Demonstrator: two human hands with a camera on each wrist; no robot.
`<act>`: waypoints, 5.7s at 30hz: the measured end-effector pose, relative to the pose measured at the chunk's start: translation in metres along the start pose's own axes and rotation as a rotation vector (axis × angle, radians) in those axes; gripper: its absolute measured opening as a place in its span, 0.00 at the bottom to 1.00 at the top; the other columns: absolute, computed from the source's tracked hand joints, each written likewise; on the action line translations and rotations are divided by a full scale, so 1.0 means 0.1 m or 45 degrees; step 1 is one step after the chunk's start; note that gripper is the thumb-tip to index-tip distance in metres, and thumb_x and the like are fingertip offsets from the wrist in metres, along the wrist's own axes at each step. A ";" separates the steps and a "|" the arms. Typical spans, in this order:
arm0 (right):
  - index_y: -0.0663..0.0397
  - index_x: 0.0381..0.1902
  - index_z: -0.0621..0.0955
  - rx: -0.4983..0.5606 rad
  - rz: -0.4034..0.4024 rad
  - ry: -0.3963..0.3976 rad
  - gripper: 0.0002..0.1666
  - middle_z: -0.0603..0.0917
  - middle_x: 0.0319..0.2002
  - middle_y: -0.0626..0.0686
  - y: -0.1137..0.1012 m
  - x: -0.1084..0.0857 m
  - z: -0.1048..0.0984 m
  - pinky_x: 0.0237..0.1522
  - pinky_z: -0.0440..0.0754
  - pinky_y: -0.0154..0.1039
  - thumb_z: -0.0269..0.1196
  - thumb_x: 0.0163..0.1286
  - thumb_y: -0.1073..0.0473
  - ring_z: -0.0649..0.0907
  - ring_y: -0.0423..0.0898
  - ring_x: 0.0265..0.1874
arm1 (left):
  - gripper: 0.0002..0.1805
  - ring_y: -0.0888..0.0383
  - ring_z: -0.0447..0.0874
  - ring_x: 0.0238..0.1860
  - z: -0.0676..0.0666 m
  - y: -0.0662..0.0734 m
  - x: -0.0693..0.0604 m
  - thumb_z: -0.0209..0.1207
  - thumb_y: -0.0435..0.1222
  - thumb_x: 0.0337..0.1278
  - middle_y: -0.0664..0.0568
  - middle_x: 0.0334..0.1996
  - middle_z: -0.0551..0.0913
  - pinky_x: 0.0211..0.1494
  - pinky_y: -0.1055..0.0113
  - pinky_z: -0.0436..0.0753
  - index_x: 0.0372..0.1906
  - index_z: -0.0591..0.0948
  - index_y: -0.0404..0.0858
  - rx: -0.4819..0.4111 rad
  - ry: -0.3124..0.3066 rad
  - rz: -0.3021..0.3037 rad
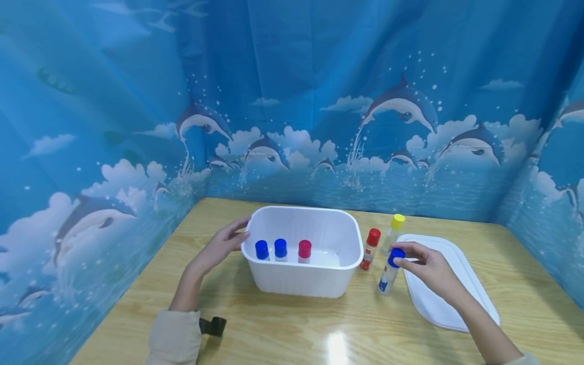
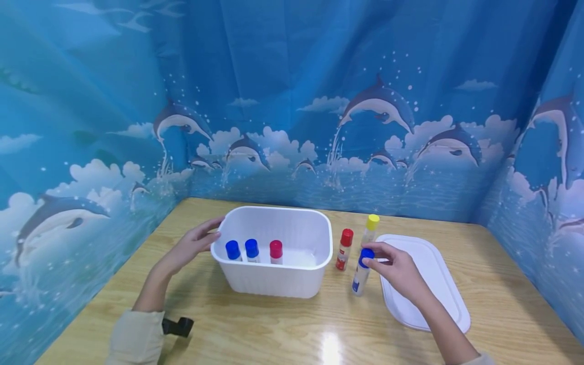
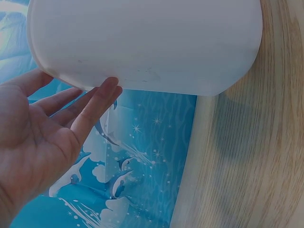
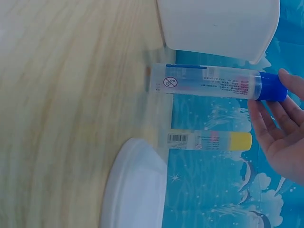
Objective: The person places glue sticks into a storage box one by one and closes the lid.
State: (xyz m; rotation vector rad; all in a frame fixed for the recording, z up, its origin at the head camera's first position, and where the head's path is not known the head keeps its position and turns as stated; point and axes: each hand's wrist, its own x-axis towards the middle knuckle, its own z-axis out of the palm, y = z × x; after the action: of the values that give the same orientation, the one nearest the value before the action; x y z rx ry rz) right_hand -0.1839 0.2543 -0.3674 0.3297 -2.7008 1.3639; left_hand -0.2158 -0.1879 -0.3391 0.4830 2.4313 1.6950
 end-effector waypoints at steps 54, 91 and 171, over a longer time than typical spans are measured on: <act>0.57 0.54 0.76 0.043 -0.219 -0.039 0.27 0.80 0.45 0.57 -1.33 0.84 -0.05 0.45 0.79 0.47 0.60 0.63 0.46 0.80 0.50 0.43 | 0.32 0.42 0.64 0.61 -0.04 -0.33 0.16 0.49 0.47 0.66 0.40 0.66 0.59 0.55 0.53 0.74 0.69 0.59 0.37 -0.017 0.019 0.010; 0.57 0.52 0.78 0.077 -0.107 -0.195 0.21 0.81 0.42 0.55 -1.07 1.21 0.84 0.43 0.80 0.48 0.63 0.63 0.55 0.80 0.50 0.41 | 0.30 0.43 0.64 0.61 -0.04 -0.35 0.17 0.49 0.44 0.66 0.40 0.67 0.58 0.54 0.54 0.74 0.69 0.58 0.38 -0.037 0.023 -0.003; 0.57 0.50 0.79 0.024 -0.262 -0.526 0.18 0.81 0.45 0.52 -1.11 1.34 1.51 0.47 0.79 0.39 0.64 0.61 0.64 0.80 0.48 0.45 | 0.31 0.43 0.66 0.59 -0.03 -0.35 0.18 0.50 0.45 0.66 0.40 0.66 0.59 0.54 0.54 0.75 0.69 0.59 0.38 -0.011 0.039 -0.012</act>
State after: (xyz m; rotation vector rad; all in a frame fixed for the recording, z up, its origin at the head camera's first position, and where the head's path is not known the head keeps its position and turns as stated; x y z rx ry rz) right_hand -0.2858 0.0491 -0.3452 0.9590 -2.8583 1.3900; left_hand -0.2401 -0.1957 -0.3693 0.4471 2.4422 1.7212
